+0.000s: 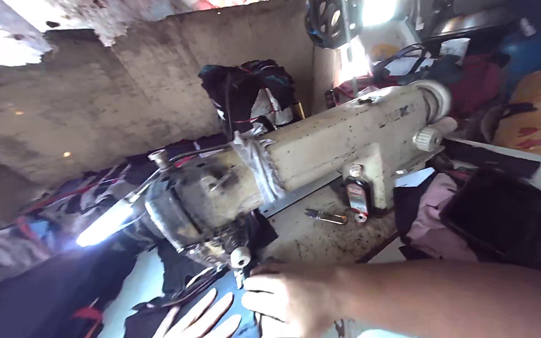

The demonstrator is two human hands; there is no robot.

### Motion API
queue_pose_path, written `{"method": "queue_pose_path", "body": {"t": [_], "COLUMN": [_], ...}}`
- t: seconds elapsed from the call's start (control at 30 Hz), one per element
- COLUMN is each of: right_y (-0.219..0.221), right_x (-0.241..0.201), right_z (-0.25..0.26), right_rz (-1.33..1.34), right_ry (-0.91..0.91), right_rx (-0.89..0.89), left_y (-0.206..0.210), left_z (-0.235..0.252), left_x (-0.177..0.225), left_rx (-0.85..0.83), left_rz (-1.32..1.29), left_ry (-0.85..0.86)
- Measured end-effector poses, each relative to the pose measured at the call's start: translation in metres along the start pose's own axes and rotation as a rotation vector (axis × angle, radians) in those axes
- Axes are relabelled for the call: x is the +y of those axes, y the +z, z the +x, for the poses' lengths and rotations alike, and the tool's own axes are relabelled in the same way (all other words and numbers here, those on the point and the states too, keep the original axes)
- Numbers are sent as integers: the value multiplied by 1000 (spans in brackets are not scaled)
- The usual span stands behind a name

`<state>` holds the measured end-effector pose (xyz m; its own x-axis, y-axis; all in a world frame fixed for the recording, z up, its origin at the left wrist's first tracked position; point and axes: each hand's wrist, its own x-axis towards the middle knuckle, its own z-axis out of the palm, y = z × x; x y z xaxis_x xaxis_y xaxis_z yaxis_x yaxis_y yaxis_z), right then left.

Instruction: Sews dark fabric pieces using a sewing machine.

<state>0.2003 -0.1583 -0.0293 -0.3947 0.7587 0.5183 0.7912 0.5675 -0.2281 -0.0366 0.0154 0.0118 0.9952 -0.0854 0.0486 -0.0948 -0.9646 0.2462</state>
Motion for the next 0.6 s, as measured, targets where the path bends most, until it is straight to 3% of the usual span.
{"method": "queue_pose_path", "body": {"t": [0.13, 0.27, 0.6], "right_y": [1, 4, -2], "right_x": [-8, -5, -10], "right_z": [-2, -2, -6], "right_rz": [29, 13, -86], "right_ry": [-140, -57, -72], "right_rx": [15, -2, -9], "left_y": [-3, 8, -6], "left_z": [9, 13, 30], "left_x": [-1, -16, -2], "left_rx": [-21, 61, -114], "left_rz": [-1, 50, 40], "left_ry": [-41, -100, -454]}}
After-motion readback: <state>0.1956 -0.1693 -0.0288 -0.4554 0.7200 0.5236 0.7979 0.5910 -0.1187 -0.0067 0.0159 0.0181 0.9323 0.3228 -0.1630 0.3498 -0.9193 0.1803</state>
